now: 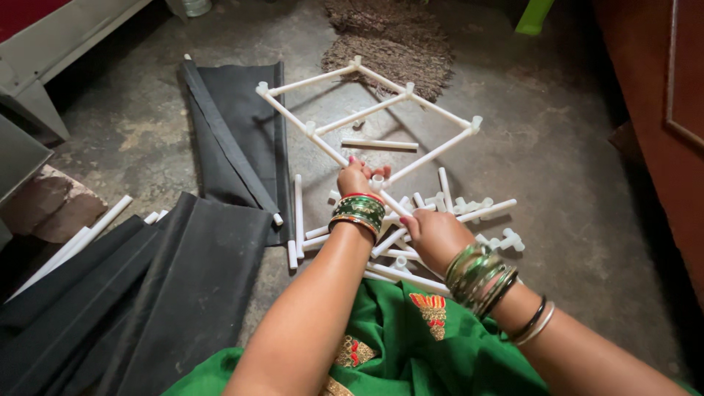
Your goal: The person sits on the floor and assembles a white plastic frame by connecting rods and joints by hand. They build a rectangular frame and add crossbars, then disassemble and reassemble parts of the structure.
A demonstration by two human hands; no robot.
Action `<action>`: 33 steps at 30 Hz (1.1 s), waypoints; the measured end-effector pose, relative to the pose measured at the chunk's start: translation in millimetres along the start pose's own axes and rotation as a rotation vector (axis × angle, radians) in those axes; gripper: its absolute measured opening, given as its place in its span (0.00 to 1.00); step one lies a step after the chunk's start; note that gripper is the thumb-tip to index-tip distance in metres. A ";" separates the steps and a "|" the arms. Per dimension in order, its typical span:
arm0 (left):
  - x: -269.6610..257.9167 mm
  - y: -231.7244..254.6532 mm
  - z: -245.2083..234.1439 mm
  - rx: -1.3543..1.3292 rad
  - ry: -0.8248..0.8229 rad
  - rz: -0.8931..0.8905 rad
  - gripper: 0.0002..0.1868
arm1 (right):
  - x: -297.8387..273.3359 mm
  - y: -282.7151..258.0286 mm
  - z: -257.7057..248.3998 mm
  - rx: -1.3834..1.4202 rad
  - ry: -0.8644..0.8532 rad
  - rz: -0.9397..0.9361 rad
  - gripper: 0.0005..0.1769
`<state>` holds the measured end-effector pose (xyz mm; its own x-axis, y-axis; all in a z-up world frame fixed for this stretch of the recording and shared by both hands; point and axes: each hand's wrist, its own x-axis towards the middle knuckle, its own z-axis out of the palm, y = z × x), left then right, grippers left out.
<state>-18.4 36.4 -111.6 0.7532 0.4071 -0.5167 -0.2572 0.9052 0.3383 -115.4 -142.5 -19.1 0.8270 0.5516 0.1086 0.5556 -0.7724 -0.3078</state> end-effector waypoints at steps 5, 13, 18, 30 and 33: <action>0.2 -1.5 7.0 0.068 0.016 0.024 0.08 | -14.8 -23.5 -11.7 -0.144 -0.048 0.202 0.22; -19.7 9.1 4.2 -0.020 -0.227 0.072 0.09 | 2.5 10.2 -29.2 1.257 -0.700 0.471 0.23; -11.4 8.3 3.3 -0.019 -0.199 0.038 0.11 | 13.6 25.7 -5.2 1.162 -0.612 0.306 0.24; 1.7 1.3 2.9 0.054 -0.047 0.031 0.09 | -9.8 -25.6 -20.9 -0.122 0.035 0.040 0.16; -9.2 5.7 7.4 0.004 -0.146 0.054 0.09 | 1.7 -13.2 -33.8 0.386 -0.370 0.224 0.20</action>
<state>-22.4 36.9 -99.0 0.8183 0.4330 -0.3780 -0.2975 0.8817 0.3661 -118.4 -142.0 17.0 0.7968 0.5152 -0.3156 0.2413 -0.7503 -0.6155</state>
